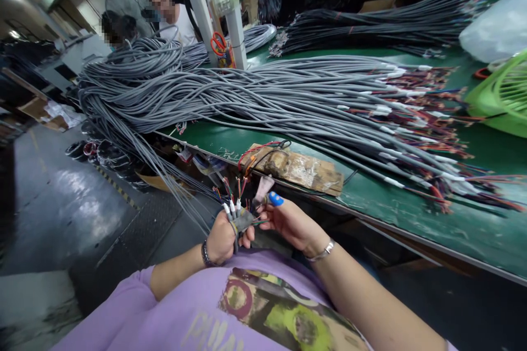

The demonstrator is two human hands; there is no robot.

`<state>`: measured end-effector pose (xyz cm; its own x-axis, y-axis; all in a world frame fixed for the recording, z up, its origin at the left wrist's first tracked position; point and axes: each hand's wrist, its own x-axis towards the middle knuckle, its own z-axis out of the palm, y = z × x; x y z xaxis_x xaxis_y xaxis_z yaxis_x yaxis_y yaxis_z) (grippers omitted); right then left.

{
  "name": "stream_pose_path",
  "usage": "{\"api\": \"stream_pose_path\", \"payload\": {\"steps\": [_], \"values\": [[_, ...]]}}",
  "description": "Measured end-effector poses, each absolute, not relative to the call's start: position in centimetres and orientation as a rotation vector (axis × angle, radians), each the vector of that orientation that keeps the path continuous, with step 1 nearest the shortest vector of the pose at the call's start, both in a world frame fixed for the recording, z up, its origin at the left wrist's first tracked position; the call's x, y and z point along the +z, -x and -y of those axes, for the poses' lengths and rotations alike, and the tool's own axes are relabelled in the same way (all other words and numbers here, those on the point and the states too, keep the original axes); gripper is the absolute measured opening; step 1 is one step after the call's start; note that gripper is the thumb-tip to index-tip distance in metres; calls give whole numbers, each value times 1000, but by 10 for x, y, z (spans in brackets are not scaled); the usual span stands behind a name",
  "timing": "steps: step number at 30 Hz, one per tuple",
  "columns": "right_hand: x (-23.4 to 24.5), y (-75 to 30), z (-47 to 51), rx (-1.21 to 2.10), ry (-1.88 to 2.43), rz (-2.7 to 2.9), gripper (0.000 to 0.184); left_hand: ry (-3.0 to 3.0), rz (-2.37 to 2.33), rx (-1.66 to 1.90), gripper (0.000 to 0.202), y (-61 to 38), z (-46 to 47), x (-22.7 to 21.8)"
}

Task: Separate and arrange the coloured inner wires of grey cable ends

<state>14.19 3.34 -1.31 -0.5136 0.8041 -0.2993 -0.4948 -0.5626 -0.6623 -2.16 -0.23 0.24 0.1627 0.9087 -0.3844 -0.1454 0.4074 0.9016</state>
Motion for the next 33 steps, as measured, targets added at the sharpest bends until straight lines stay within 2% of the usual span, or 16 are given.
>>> {"api": "stream_pose_path", "payload": {"steps": [5, 13, 18, 24, 30, 33], "values": [[-4, -148, -27, 2085, 883, 892, 28, -943, -1167, 877, 45, 21, 5, -3], [5, -141, -24, 1934, 940, 1087, 29, -1072, -1099, 687, 51, 23, 4, 8], [3, -141, -22, 1898, 957, 1084, 26, -1028, -1128, 772, 52, 24, 4, 6], [-1, -138, -21, 1903, 1040, 939, 30, -949, -1151, 912, 51, 24, 7, -4], [-14, -144, -27, 2047, 842, 709, 25, -899, -1106, 936, 49, 21, 5, 6], [-21, -147, -39, 2052, 809, 521, 32, -878, -1082, 942, 49, 17, 4, 11]]}}
